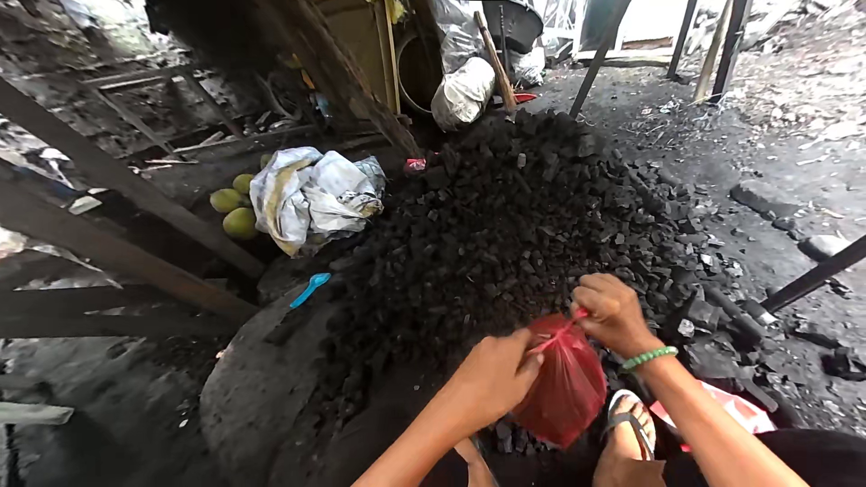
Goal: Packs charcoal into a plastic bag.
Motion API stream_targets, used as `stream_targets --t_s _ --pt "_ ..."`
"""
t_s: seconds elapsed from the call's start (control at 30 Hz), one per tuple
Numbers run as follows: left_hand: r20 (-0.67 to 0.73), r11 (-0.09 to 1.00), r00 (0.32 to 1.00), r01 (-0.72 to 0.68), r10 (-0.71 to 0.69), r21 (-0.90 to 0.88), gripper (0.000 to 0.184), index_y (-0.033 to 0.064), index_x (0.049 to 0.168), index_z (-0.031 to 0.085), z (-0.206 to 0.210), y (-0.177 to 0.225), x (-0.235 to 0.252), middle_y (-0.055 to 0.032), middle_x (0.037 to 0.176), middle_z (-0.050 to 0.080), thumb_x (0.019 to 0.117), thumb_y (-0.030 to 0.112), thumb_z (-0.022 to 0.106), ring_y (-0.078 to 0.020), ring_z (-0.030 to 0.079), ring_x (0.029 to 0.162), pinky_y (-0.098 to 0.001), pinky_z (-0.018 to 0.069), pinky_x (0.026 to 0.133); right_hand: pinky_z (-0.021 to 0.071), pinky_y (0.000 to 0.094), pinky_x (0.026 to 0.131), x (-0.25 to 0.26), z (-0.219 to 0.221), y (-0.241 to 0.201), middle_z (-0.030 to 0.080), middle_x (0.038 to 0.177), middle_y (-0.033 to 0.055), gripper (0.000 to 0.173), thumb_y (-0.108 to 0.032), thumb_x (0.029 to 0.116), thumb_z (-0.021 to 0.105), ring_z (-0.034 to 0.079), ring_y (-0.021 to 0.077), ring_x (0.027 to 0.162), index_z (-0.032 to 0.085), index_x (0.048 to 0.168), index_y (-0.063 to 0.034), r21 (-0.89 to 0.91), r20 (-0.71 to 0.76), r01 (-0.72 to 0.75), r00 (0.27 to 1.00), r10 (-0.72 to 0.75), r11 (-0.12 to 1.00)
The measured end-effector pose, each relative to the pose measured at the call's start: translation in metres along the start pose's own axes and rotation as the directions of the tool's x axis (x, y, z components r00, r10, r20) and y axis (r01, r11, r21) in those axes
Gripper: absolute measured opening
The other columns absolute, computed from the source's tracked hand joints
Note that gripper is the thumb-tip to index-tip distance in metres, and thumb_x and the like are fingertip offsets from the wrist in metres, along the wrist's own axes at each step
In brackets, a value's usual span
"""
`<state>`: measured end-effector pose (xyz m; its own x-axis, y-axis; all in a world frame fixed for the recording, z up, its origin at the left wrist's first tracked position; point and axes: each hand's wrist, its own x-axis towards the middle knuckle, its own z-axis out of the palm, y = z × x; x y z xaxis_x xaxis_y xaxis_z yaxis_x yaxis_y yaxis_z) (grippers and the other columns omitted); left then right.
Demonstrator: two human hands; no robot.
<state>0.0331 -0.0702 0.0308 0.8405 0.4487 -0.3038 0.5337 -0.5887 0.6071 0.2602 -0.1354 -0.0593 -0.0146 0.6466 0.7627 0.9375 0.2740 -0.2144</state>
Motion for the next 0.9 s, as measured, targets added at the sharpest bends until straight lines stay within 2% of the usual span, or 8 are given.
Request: stream_targets --t_s 0.17,0.23,0.3,0.47,0.53,0.67,0.8,0.9 --pt "0.229 0.993 0.971 0.08 -0.06 -0.082 0.031 -0.0018 0.122 0.063 0.0 -0.032 -0.005 -0.0159 0.099 0.064 0.1088 0.02 0.045 -0.0237 0.06 0.085 -0.0431 0.0491 0.082 0.0528 0.0498 0.057 -0.043 0.008 0.015 0.059 0.063 0.015 0.016 -0.001 0.0725 0.068 0.065 0.0342 0.063 0.058 0.06 0.0019 -0.048 0.07 -0.154 0.985 0.157 0.987" --pt "0.266 0.969 0.958 0.159 -0.106 -0.188 0.027 0.0008 0.123 0.063 -0.002 -0.043 -0.002 -0.0057 0.09 0.058 0.1083 0.017 0.047 -0.0114 0.051 0.074 -0.0296 0.0447 0.07 0.052 0.0485 0.055 -0.054 0.014 0.008 0.057 0.062 0.0127 0.018 -0.004 0.0746 0.065 0.063 0.031 0.06 0.057 0.059 0.0002 -0.042 0.063 -0.197 0.978 0.199 0.979" --pt "0.236 0.882 0.955 0.264 -0.181 -0.391 0.017 0.0027 0.113 0.063 -0.008 -0.048 0.001 0.005 0.075 0.048 0.1062 0.01 0.05 -0.0016 0.042 0.06 -0.0181 0.036 0.055 0.0486 0.0442 0.051 -0.062 0.017 -0.002 0.054 0.06 0.0103 0.021 -0.008 0.077 0.061 0.059 0.0267 0.056 0.055 0.058 -0.0016 -0.023 -0.001 -0.273 0.962 0.273 0.962" --pt "0.009 0.648 0.942 0.237 -0.335 -0.724 0.015 0.0016 0.103 0.063 -0.017 -0.051 0.02 0.0039 0.066 0.048 0.1065 0.008 0.05 -0.0018 0.041 0.05 -0.0153 0.0343 0.047 0.0473 0.0203 0.058 -0.066 0.026 -0.065 0.058 0.064 0.0048 0.024 -0.011 0.0831 0.063 0.056 0.0068 0.061 0.06 0.062 -0.0011 0.301 -0.154 -0.435 0.856 0.493 0.849" --pt "-0.074 0.658 0.943 0.169 -0.325 -0.733 0.015 0.0017 0.105 0.064 -0.015 -0.046 0.024 0.0029 0.066 0.048 0.1067 0.009 0.05 -0.0021 0.037 0.048 -0.0151 0.0318 0.044 0.0561 0.0213 0.066 -0.055 0.037 -0.101 0.068 0.073 0.0072 0.025 -0.015 0.088 0.069 0.066 0.008 0.07 0.067 0.067 -0.0012 0.412 -0.146 -0.369 0.876 0.46 0.833" --pt "-0.028 0.747 0.983 0.119 -0.18 -0.654 0.017 0.0027 0.112 0.063 -0.006 -0.035 0.026 -0.0002 0.077 0.061 0.1075 0.009 0.048 -0.003 0.046 0.054 -0.0175 0.0391 0.049 0.0548 0.0218 0.066 -0.017 0.043 -0.128 0.065 0.074 0.0068 0.028 -0.021 0.0906 0.074 0.064 0.0096 0.071 0.068 0.072 -0.002 0.499 -0.095 -0.313 0.907 0.41 0.808" --pt "0.015 0.846 0.998 0.055 -0.055 -0.53 0.018 0.0042 0.114 0.064 -0.001 -0.035 0.022 0.0026 0.072 0.053 0.107 0.013 0.051 -0.0029 0.045 0.056 -0.0183 0.0387 0.053 0.0437 0.0161 0.056 -0.006 0.025 -0.093 0.057 0.075 -0.0011 0.027 -0.019 0.0939 0.071 0.051 0.0006 0.062 0.065 0.072 -0.0043 0.579 0.079 -0.586 0.732 0.676 0.567" --pt "-0.08 0.886 0.997 -0.031 -0.007 -0.463 0.015 0.0057 0.101 0.068 0.005 -0.039 0.025 -0.0008 0.08 0.064 0.1039 0.016 0.059 -0.0064 0.055 0.067 -0.0243 0.0466 0.063 0.0448 0.0191 0.057 -0.018 0.027 -0.082 0.06 0.072 -0.0042 0.02 -0.018 0.0965 0.069 0.053 0.0013 0.061 0.066 0.08 -0.0079 0.657 0.254 -0.667 0.633 0.731 0.35"
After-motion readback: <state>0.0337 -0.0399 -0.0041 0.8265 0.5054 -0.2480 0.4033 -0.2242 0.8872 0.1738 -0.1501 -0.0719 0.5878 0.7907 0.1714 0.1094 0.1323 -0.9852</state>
